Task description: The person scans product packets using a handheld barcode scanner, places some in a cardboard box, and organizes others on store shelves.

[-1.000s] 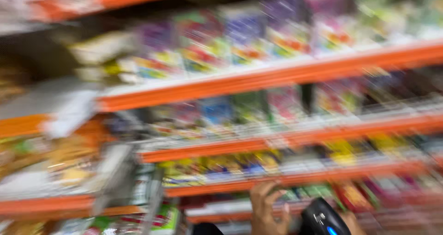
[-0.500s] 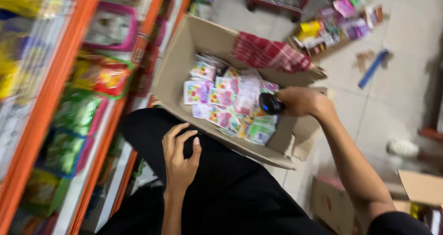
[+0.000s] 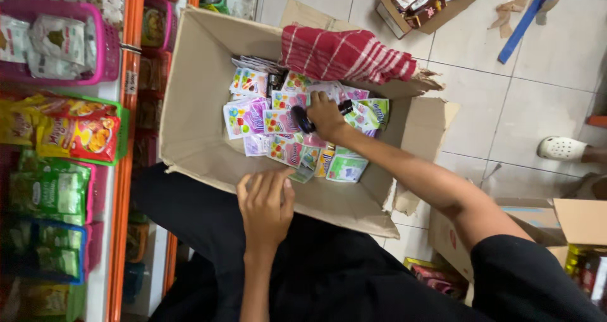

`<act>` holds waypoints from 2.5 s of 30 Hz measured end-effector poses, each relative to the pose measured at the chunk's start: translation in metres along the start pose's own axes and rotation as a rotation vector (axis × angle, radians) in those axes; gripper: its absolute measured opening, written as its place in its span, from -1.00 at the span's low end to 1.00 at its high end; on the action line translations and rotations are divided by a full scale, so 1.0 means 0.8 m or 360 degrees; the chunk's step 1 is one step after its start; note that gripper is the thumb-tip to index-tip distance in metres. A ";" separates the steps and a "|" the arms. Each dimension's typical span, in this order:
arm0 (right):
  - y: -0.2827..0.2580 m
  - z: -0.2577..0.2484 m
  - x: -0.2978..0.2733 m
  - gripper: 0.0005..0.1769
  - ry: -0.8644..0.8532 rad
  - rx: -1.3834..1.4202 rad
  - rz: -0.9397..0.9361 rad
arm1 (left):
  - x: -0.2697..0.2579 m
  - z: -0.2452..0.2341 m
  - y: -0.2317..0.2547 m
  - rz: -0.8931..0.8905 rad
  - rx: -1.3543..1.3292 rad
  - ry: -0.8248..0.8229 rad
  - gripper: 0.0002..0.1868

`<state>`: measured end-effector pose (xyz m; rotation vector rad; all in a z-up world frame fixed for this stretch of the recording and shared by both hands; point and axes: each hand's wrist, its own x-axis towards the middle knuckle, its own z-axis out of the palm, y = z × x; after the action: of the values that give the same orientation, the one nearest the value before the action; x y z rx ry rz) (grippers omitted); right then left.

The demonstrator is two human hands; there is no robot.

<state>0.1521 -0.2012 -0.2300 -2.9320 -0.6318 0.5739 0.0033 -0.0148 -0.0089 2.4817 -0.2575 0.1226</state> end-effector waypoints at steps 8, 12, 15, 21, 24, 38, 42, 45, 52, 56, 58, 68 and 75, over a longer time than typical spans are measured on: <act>0.008 0.016 -0.006 -0.57 0.0049 0.0203 0.0013 | -0.012 -0.002 -0.002 -0.0130 0.0017 0.0020 -0.78; 0.017 0.001 -0.027 -0.62 0.0000 0.0491 0.0212 | -0.008 -0.002 0.003 -0.0170 0.0017 0.0047 -0.81; 0.008 -0.022 -0.028 -0.58 0.0275 0.0418 0.0246 | -0.006 -0.003 0.004 -0.0150 -0.0040 0.0093 -0.80; -0.011 -0.035 0.012 -0.56 0.0673 0.0687 -0.0158 | -0.020 -0.007 0.004 -0.0186 -0.0027 0.0052 -0.80; -0.027 -0.031 0.036 -0.49 0.0694 0.0615 -0.0364 | -0.024 -0.009 0.005 -0.0247 -0.0032 0.0059 -0.78; -0.001 -0.007 0.018 -0.71 0.0005 0.0891 -0.0325 | -0.033 -0.019 0.017 -0.0244 -0.0251 0.0209 -0.82; -0.005 -0.060 -0.036 -0.70 0.0094 0.1210 -0.0322 | -0.043 -0.024 0.025 -0.0334 -0.0465 0.0277 -0.80; -0.028 -0.119 -0.088 -0.67 0.0369 0.1353 -0.0402 | -0.052 -0.024 0.038 -0.0234 -0.0534 0.0523 -0.83; -0.137 -0.273 -0.248 -0.77 0.1168 0.1001 -0.0925 | -0.083 -0.048 0.068 -0.0748 -0.2192 0.0719 -0.63; -0.208 -0.296 -0.289 -0.79 0.1205 0.0913 -0.1301 | -0.119 -0.064 0.067 -0.0716 -0.1902 0.0900 -0.81; -0.238 -0.298 -0.293 -0.76 0.1029 0.1039 -0.1444 | -0.139 -0.076 0.052 -0.0830 -0.1672 0.1050 -0.79; -0.312 -0.308 -0.326 -0.84 -0.0355 0.0933 -0.0912 | -0.238 -0.142 -0.009 -0.0856 -0.1183 0.1395 -0.75; -0.333 -0.299 -0.305 -0.83 -0.0371 0.1070 -0.1174 | -0.261 -0.160 -0.010 -0.1144 -0.1183 0.1422 -0.75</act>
<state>-0.0641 -0.0609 0.1181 -1.8499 -1.1771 0.8174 -0.2018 0.1013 0.0570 1.4584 0.8073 0.6576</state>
